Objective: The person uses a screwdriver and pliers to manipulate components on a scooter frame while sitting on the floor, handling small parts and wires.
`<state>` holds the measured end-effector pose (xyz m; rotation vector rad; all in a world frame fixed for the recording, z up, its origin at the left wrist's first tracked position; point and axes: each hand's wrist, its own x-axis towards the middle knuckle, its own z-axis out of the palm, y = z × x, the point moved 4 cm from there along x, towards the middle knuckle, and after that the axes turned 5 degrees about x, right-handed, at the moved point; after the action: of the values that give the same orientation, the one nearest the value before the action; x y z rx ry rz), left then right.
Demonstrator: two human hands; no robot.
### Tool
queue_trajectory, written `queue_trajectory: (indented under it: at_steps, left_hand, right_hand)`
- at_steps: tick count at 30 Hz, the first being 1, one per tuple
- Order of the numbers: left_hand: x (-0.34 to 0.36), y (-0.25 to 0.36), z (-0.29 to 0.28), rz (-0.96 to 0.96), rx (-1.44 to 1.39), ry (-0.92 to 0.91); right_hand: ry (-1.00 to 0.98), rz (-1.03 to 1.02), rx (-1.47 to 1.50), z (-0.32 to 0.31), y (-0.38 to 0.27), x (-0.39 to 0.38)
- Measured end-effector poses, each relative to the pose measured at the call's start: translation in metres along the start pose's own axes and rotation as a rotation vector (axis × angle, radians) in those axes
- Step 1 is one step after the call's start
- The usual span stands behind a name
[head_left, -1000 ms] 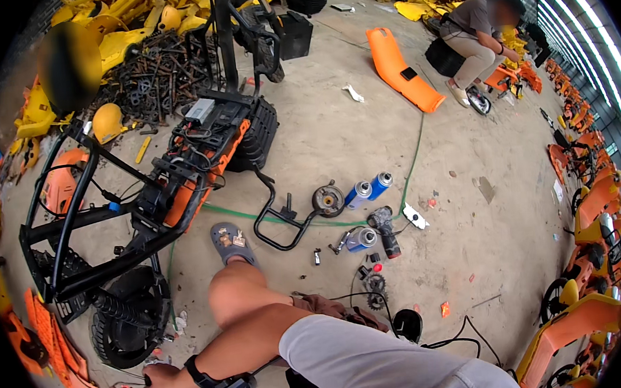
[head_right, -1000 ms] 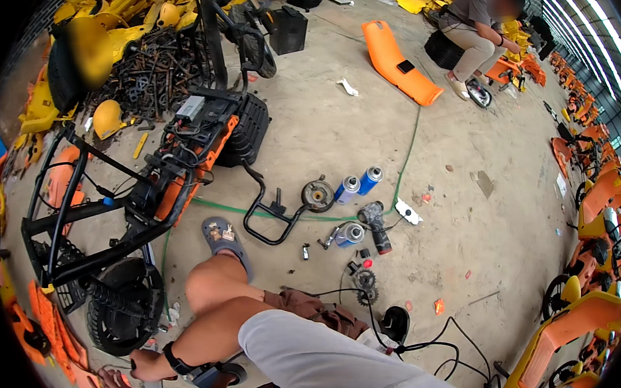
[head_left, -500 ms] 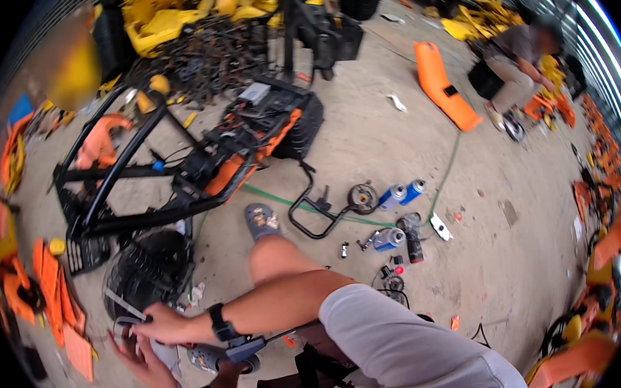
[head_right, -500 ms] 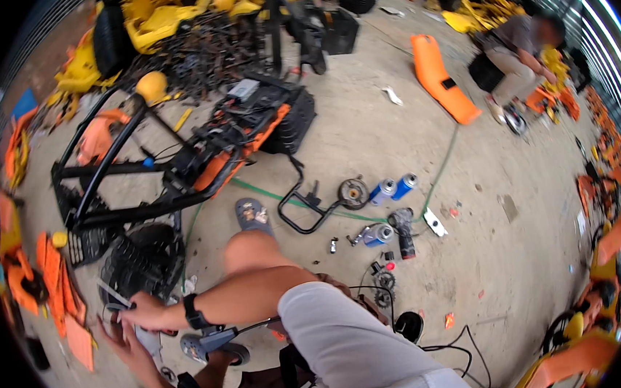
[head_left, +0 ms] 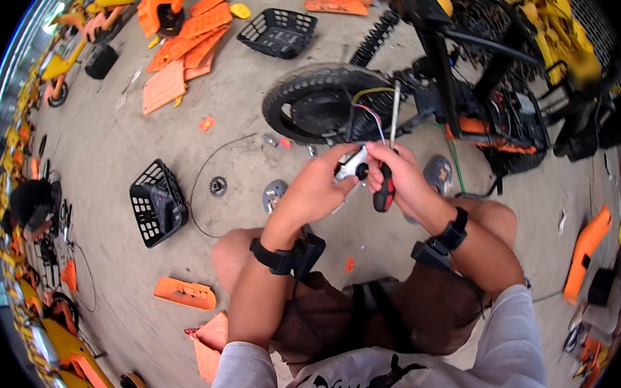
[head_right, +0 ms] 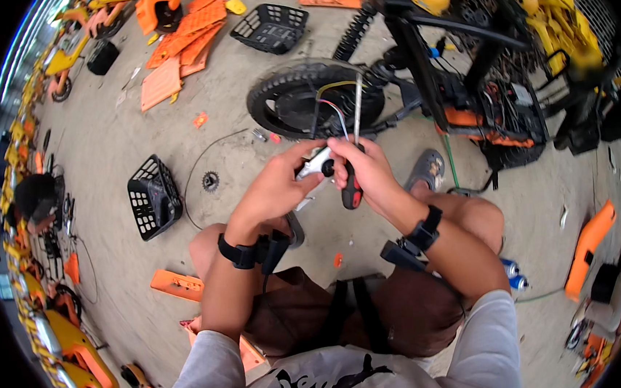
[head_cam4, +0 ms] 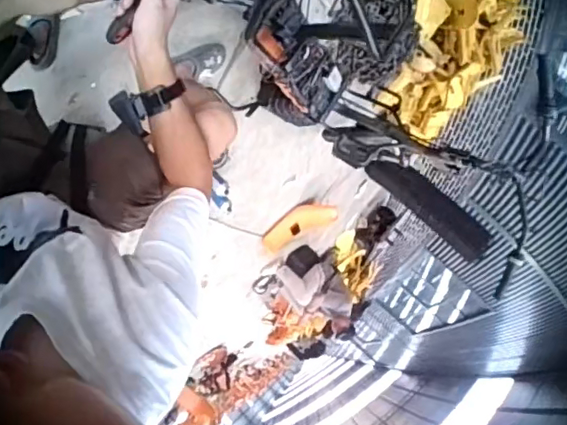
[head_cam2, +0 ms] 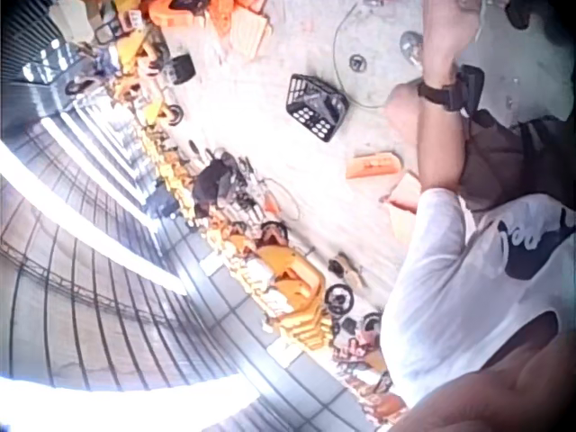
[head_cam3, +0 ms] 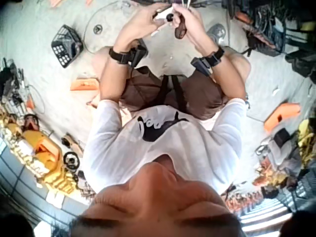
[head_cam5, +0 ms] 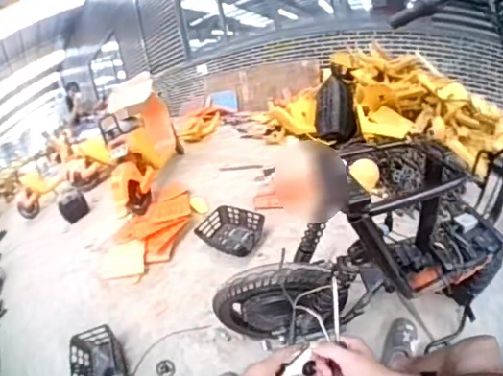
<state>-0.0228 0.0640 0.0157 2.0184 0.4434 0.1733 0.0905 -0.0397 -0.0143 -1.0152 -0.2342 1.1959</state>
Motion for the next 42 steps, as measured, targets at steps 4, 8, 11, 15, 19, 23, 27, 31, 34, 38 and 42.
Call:
queue_trajectory:
  at_steps: [4, 8, 11, 15, 19, 23, 27, 31, 34, 38, 42]
  left_hand:
    - [0.002, -0.015, -0.001, -0.022, 0.190, 0.123]
    - [-0.001, -0.018, -0.002, -0.037, 0.400, 0.139]
    - [-0.001, -0.019, 0.000, -0.055, 0.340, 0.062]
    - [-0.007, -0.007, 0.004, -0.027, 0.341, -0.199]
    - [-0.004, 0.001, 0.016, -0.003, 0.289, -0.281]
    - [0.010, 0.014, 0.030, 0.185, 0.137, -0.077]
    - [0.008, 0.043, 0.022, 0.187, -0.075, -0.128]
    - [0.008, 0.055, 0.043, 0.178, 0.059, -0.087]
    - [0.014, 0.044, 0.057, 0.253, 0.181, 0.017]
    - [0.018, 0.021, 0.073, 0.070, -0.168, -0.168]
    - [0.023, -0.008, 0.075, 0.061, -0.234, -0.197]
  right_hand:
    - [0.048, -0.067, -0.054, 0.001, -0.013, -0.002]
    - [0.129, -0.105, 0.062, -0.008, -0.035, -0.008]
    - [0.159, -0.140, 0.054, -0.015, -0.047, -0.015]
    - [0.107, -0.103, -0.058, 0.004, -0.062, -0.033]
    - [0.026, -0.130, -0.172, -0.005, -0.056, -0.062]
    - [0.120, -0.203, -0.093, -0.032, -0.030, -0.065]
    - [-0.029, -0.295, -0.728, -0.033, -0.022, -0.061]
    - [-0.101, -0.544, -0.498, -0.033, -0.028, -0.059]
    - [0.073, -0.535, -0.595, -0.046, -0.018, -0.049]
    - [0.094, -0.441, -0.546, -0.044, -0.025, -0.057]
    - [0.269, -0.710, -0.636, -0.053, -0.019, -0.048]
